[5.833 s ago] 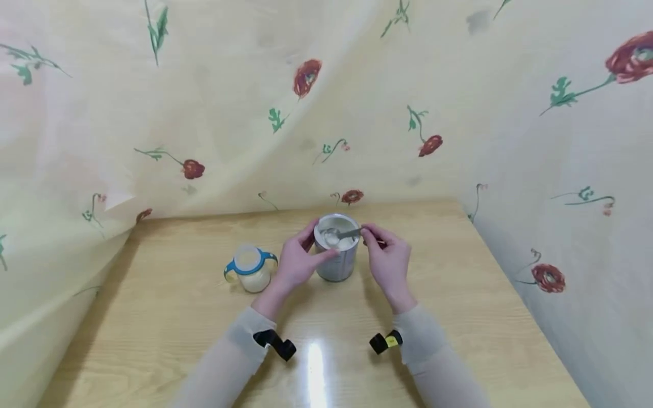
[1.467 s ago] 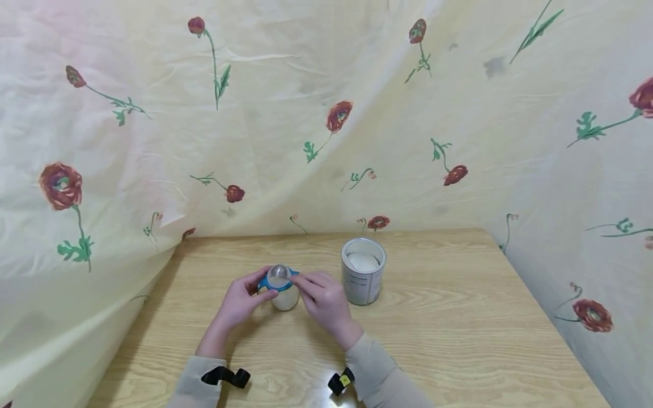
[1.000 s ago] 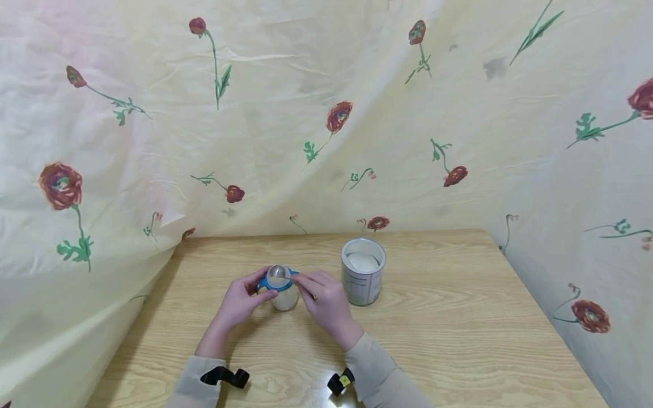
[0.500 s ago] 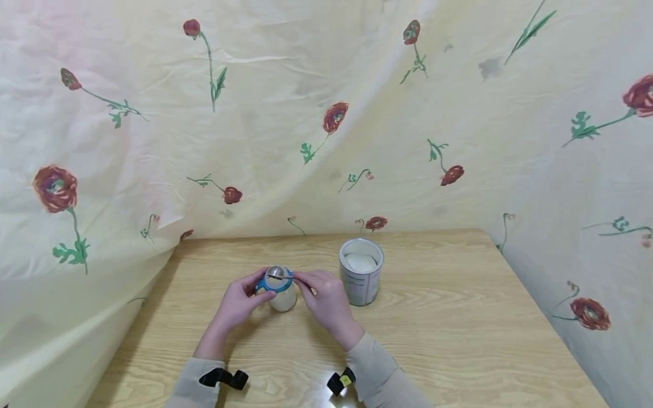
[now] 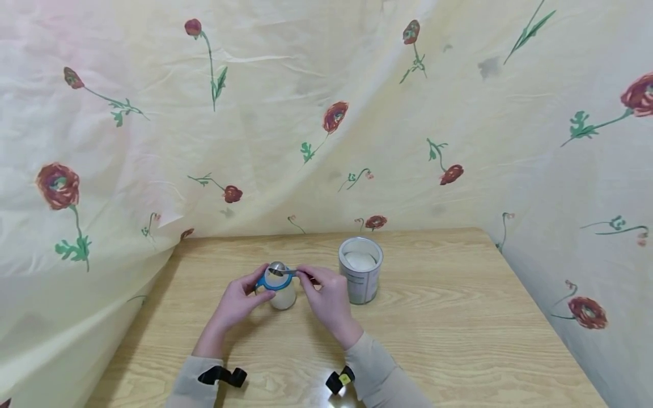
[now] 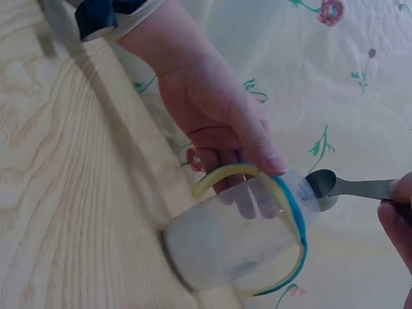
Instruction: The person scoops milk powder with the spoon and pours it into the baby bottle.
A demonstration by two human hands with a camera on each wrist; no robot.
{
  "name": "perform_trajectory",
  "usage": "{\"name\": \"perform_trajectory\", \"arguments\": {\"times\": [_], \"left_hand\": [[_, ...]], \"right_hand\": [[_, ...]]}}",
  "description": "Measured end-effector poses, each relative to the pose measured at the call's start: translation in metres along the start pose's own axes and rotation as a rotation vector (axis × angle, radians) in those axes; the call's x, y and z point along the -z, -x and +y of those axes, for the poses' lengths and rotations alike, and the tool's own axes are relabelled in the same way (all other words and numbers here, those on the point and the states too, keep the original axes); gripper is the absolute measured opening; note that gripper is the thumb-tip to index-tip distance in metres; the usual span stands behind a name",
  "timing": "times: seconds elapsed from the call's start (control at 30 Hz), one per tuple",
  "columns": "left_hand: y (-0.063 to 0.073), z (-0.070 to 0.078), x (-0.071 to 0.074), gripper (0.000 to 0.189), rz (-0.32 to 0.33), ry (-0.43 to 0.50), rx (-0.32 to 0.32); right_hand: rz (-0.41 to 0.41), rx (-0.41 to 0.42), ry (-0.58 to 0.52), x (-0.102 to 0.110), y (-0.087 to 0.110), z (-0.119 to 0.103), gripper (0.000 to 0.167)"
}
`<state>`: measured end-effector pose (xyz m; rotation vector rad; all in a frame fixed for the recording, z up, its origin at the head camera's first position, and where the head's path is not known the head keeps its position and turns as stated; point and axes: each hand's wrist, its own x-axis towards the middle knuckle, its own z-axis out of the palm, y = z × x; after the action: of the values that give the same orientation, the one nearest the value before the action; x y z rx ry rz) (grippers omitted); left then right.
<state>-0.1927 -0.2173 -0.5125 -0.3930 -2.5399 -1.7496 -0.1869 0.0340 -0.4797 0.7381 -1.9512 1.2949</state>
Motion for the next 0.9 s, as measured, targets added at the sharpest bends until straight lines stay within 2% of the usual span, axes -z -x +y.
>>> {"name": "perform_trajectory", "arguments": {"times": [0.27,0.47,0.57,0.73,0.9], "left_hand": [[0.002,0.016,0.003,0.076,0.037,-0.045,-0.058],[-0.005,0.034,-0.001,0.075,0.089,-0.105,-0.154],[-0.010,0.042,-0.004,0.073,0.111,-0.112,-0.175],[-0.017,0.051,-0.013,0.072,0.145,-0.098,-0.176],[-0.022,0.063,-0.026,0.074,0.162,-0.036,-0.264]], "right_hand": [[0.127,-0.234,-0.225,0.010,-0.007,-0.006,0.013],[0.220,-0.290,-0.345,0.037,-0.014,-0.008,0.014],[0.248,-0.338,-0.350,0.053,-0.016,-0.005,0.014],[0.295,-0.426,-0.291,0.081,-0.018,0.005,0.015],[0.338,-0.490,-0.197,0.110,-0.018,0.023,0.017]]}}
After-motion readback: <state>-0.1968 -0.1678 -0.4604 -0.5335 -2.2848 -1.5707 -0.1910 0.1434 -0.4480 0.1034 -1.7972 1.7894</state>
